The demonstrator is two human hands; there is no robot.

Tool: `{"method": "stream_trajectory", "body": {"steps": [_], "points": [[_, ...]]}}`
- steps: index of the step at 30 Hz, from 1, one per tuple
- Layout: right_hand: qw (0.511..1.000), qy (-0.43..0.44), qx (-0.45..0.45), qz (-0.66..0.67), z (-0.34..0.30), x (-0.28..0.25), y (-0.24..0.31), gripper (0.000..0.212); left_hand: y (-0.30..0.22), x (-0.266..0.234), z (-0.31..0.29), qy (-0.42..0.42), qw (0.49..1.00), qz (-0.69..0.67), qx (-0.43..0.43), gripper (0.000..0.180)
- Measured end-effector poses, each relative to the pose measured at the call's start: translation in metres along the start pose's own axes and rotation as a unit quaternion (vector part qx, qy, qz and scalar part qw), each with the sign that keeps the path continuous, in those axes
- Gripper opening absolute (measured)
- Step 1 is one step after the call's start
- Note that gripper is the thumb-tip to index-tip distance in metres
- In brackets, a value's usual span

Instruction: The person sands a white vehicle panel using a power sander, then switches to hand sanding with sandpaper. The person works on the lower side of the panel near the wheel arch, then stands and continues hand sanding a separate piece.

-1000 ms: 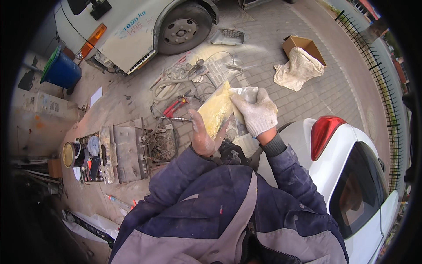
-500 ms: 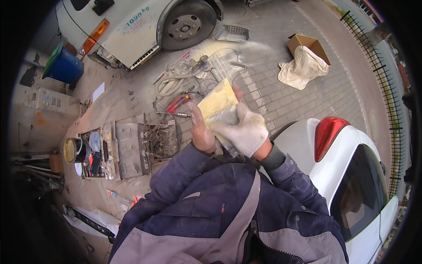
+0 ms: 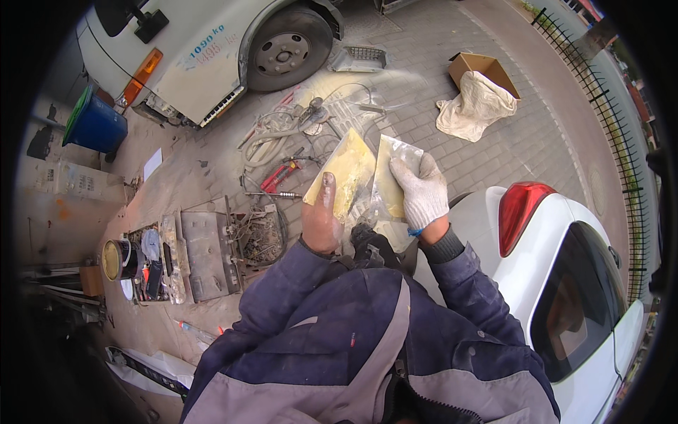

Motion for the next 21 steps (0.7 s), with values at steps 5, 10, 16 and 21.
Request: {"method": "stream_trajectory", "body": {"steps": [5, 10, 16, 21], "points": [[0.994, -0.015, -0.002, 0.107, -0.011, 0.006, -0.017, 0.034, 0.0, 0.005, -0.002, -0.054, 0.976, 0.163, 0.137, 0.039], [0.994, -0.063, 0.032, 0.08, -0.007, 0.005, -0.012, 0.036, -0.02, 0.013, -0.011, 0.002, 0.998, -0.067, -0.014, 0.037], [0.992, -0.052, 0.031, 0.107, 0.0, -0.006, 0.008, 0.032, -0.047, 0.011, -0.011, 0.196, 0.98, -0.028, -0.03, 0.034], [0.97, -0.038, -0.011, 0.24, 0.021, -0.023, 0.026, 0.033, -0.051, 0.029, -0.017, 0.278, 0.955, -0.057, 0.082, 0.032]]}}
Point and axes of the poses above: each hand's wrist, its own z-axis towards the middle knuckle, its own x-axis out of the palm, y = z × x, the point moved 2 cm from there along z, towards the middle knuckle, and after that the axes turned 3 degrees about -z, right-handed, at the moved point
